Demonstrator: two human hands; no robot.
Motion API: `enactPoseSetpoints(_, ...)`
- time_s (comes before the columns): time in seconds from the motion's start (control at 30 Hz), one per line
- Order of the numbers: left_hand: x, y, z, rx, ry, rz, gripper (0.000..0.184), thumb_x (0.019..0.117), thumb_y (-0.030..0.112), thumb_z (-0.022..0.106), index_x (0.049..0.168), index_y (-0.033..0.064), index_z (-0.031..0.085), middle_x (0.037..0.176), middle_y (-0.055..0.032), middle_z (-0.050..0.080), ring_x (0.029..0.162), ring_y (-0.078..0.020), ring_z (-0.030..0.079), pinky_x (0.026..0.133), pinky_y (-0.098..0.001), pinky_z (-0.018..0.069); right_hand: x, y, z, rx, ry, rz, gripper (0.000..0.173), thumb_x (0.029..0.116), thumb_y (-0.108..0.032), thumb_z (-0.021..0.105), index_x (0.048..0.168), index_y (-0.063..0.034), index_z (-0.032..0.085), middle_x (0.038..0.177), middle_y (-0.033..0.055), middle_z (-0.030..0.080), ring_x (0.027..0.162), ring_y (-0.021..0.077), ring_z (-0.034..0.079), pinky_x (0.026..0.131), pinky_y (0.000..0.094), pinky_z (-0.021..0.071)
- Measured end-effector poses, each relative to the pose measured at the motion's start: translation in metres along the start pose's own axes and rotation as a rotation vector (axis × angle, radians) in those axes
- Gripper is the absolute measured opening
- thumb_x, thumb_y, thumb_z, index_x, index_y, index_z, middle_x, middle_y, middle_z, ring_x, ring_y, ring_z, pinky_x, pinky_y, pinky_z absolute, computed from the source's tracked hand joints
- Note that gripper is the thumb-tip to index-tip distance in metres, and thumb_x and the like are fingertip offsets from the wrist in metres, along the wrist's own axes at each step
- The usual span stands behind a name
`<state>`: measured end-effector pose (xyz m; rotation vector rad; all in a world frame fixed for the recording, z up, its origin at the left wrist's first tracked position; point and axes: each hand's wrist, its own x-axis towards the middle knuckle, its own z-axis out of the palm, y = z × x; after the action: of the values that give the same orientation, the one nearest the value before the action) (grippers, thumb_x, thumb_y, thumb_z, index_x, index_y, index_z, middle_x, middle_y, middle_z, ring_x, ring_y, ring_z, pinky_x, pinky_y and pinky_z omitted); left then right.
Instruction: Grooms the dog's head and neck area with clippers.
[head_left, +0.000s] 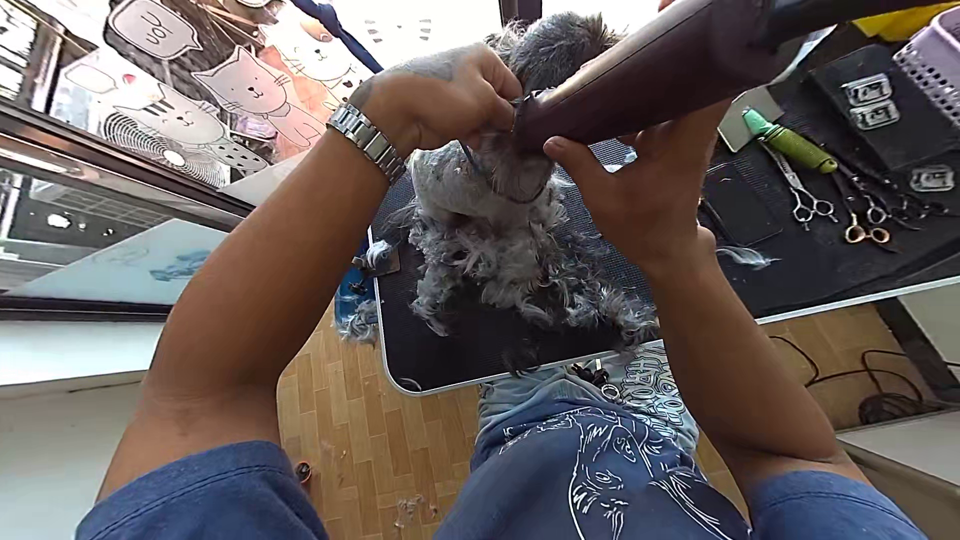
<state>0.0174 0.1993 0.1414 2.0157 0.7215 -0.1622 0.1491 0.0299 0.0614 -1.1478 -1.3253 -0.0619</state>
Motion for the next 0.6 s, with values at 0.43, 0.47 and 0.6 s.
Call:
enactPoseSetpoints(0.43,-0.015,0.007,0.012,-0.055,0.107,-0.041,0.010,0.0981,0.004,0.058,0.091,0.0074,0.064,0.081,-0.0003,0.068,0.068,-0.0069,0.065,0.063,-0.0236,0.0568,-0.011,-0.018,-0.023,-0.041,-0.256,-0.006,0.073,0.0898,-0.024,0.077,0.139,0.0136,0.039,0.116,0.0193,0.067,0.106,0.0150,0.069,0.090,0.0297,0.0588)
enactPoseSetpoints(0.47,-0.017,0.005,0.012,-0.065,0.111,-0.035,0.009,0.0988,0.004,0.059,0.092,0.0055,0.064,0.082,-0.0018,0.069,0.069,-0.0078,0.067,0.064,-0.0242,0.0580,-0.011,-0.020,-0.027,0.000,-0.226,-0.008,0.075,0.0899,-0.022,0.078,0.140,0.0155,0.037,0.119,0.0206,0.065,0.110,0.0154,0.068,0.093,0.0301,0.0591)
enactPoseSetpoints(0.6,-0.026,0.003,0.012,-0.066,0.154,-0.074,0.010,0.1003,0.004,0.057,0.091,0.0049,0.061,0.082,-0.0027,0.068,0.070,-0.0085,0.068,0.066,-0.0258,0.0594,0.003,-0.021,-0.022,0.107,-0.059,-0.100,0.068,0.0888,-0.015,0.079,0.130,0.0196,0.038,0.118,0.0228,0.065,0.115,0.0204,0.067,0.097,0.0371,0.0597)
